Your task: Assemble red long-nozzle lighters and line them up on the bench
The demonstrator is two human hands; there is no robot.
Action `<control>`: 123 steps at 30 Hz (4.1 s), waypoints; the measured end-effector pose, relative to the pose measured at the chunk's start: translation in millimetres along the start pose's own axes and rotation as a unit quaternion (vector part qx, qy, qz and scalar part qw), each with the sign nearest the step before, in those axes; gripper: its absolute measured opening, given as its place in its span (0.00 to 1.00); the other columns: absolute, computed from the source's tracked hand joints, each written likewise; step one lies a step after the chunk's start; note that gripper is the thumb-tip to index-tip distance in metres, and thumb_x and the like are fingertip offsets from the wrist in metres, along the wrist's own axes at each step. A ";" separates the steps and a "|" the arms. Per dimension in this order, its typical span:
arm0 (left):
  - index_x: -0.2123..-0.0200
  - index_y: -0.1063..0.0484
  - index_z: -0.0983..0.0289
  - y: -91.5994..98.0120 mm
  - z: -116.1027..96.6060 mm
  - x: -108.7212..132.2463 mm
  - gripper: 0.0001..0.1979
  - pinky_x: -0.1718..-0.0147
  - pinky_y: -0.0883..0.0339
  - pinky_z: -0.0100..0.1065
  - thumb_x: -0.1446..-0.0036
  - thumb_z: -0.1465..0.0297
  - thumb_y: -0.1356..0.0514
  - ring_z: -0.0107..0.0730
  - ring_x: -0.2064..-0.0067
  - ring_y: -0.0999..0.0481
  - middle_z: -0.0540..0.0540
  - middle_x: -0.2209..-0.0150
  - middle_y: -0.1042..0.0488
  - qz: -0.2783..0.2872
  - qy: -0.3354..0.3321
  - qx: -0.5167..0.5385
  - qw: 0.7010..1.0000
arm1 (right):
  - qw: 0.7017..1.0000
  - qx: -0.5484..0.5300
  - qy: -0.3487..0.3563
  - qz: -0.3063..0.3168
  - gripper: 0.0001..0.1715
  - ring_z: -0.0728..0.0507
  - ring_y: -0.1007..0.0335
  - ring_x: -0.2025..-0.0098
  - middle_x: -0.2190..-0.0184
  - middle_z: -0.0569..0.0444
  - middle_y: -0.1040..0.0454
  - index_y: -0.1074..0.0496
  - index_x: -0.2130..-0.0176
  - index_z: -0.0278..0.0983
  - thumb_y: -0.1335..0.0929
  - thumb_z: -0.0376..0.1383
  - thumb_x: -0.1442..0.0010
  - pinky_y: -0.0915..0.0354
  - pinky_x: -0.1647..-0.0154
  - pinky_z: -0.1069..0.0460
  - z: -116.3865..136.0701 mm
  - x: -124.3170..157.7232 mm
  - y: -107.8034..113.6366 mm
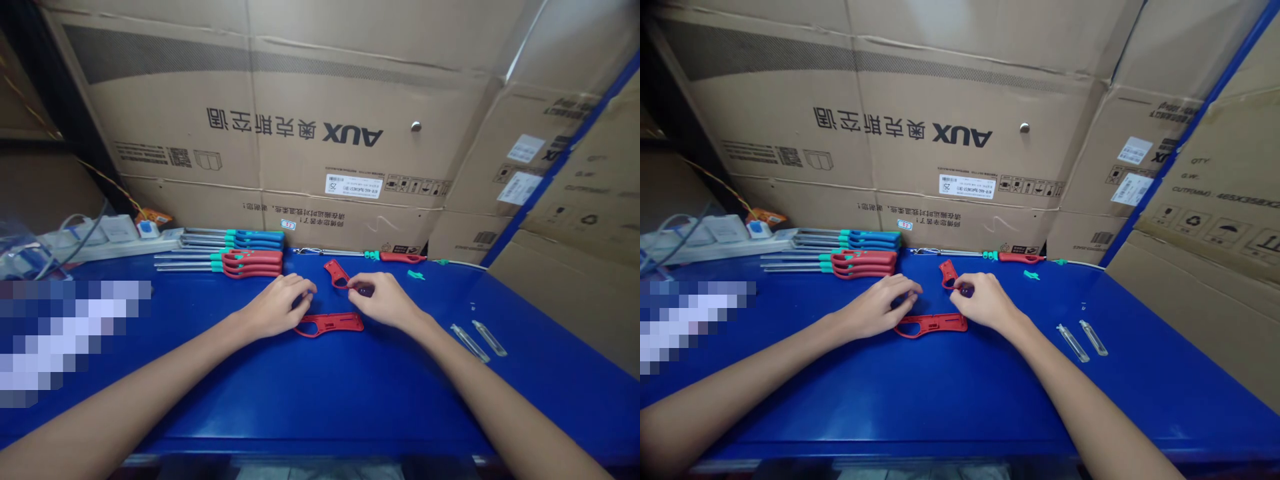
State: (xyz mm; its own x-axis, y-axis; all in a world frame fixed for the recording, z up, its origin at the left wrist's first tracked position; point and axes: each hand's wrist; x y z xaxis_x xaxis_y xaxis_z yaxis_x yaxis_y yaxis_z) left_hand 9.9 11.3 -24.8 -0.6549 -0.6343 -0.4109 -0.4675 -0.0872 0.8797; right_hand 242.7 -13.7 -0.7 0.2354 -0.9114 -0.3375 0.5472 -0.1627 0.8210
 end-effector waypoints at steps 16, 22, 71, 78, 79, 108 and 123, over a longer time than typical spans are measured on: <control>0.46 0.31 0.62 -9.2 5.0 0.8 0.20 0.51 0.35 0.39 0.31 0.64 0.57 0.38 0.51 0.26 0.57 0.51 0.24 0.043 0.019 0.073 0.996 | 0.983 -0.028 0.146 0.107 0.28 0.42 0.26 0.58 0.54 0.47 0.22 0.28 0.46 0.35 0.33 0.32 0.48 0.33 0.57 0.50 27.0 21.0 -19.4; 0.55 0.27 0.62 -0.9 7.3 -2.0 0.19 0.54 0.35 0.37 0.32 0.60 0.54 0.37 0.54 0.26 0.57 0.56 0.23 0.050 0.016 0.045 0.998 | 0.985 -0.025 0.145 0.089 0.30 0.44 0.27 0.62 0.54 0.46 0.23 0.31 0.44 0.34 0.33 0.32 0.47 0.32 0.59 0.49 17.7 16.7 -17.6; 0.63 0.24 0.61 -1.2 -1.3 1.8 0.08 0.50 0.37 0.42 0.40 0.68 0.43 0.40 0.49 0.29 0.56 0.53 0.25 0.070 -0.027 0.024 0.997 | 0.983 0.059 0.108 0.133 0.09 0.48 0.35 0.67 0.66 0.52 0.31 0.24 0.63 0.36 0.35 0.34 0.38 0.42 0.65 0.54 2.3 10.3 -23.1; 0.65 0.25 0.62 -4.2 -1.9 1.8 0.08 0.51 0.36 0.40 0.40 0.70 0.45 0.39 0.50 0.29 0.55 0.54 0.25 0.075 -0.025 0.038 0.996 | 0.982 0.047 0.112 0.148 0.09 0.49 0.35 0.67 0.65 0.52 0.31 0.25 0.62 0.36 0.35 0.31 0.39 0.41 0.65 0.54 5.1 11.4 -19.4; 0.65 0.26 0.62 -4.4 -1.9 2.0 0.08 0.51 0.37 0.40 0.39 0.70 0.45 0.39 0.50 0.29 0.56 0.53 0.25 0.076 -0.024 0.040 0.996 | 0.981 0.046 0.114 0.148 0.09 0.49 0.35 0.67 0.65 0.51 0.31 0.25 0.62 0.36 0.35 0.31 0.40 0.41 0.65 0.54 5.2 11.2 -19.2; 0.66 0.30 0.63 6.1 -4.9 1.5 0.07 0.52 0.42 0.43 0.38 0.70 0.47 0.40 0.52 0.33 0.56 0.55 0.27 0.116 -0.022 -0.022 0.993 | 0.980 0.045 0.126 0.148 0.09 0.50 0.36 0.70 0.66 0.51 0.30 0.25 0.65 0.34 0.35 0.30 0.39 0.42 0.68 0.55 2.9 10.2 -18.6; 0.66 0.31 0.64 12.7 -9.7 0.8 0.08 0.53 0.42 0.43 0.38 0.70 0.48 0.40 0.52 0.33 0.57 0.55 0.27 0.096 -0.047 -0.025 0.994 | 0.981 0.053 0.127 0.138 0.09 0.50 0.37 0.69 0.66 0.52 0.31 0.25 0.65 0.35 0.35 0.29 0.40 0.43 0.68 0.55 4.0 8.7 -12.3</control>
State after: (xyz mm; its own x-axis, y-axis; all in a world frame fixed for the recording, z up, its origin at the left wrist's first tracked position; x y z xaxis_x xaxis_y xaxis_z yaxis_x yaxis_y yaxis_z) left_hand 9.2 2.2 -11.7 -0.7825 -0.5688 -0.2533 -0.3005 -0.0113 0.9537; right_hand 234.9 -21.2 -11.9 0.5632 -0.8045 -0.1886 0.3511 0.0264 0.9360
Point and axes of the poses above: each hand's wrist, its own x-axis away from the middle knuckle, its own y-axis out of the back of the hand, z = x × y
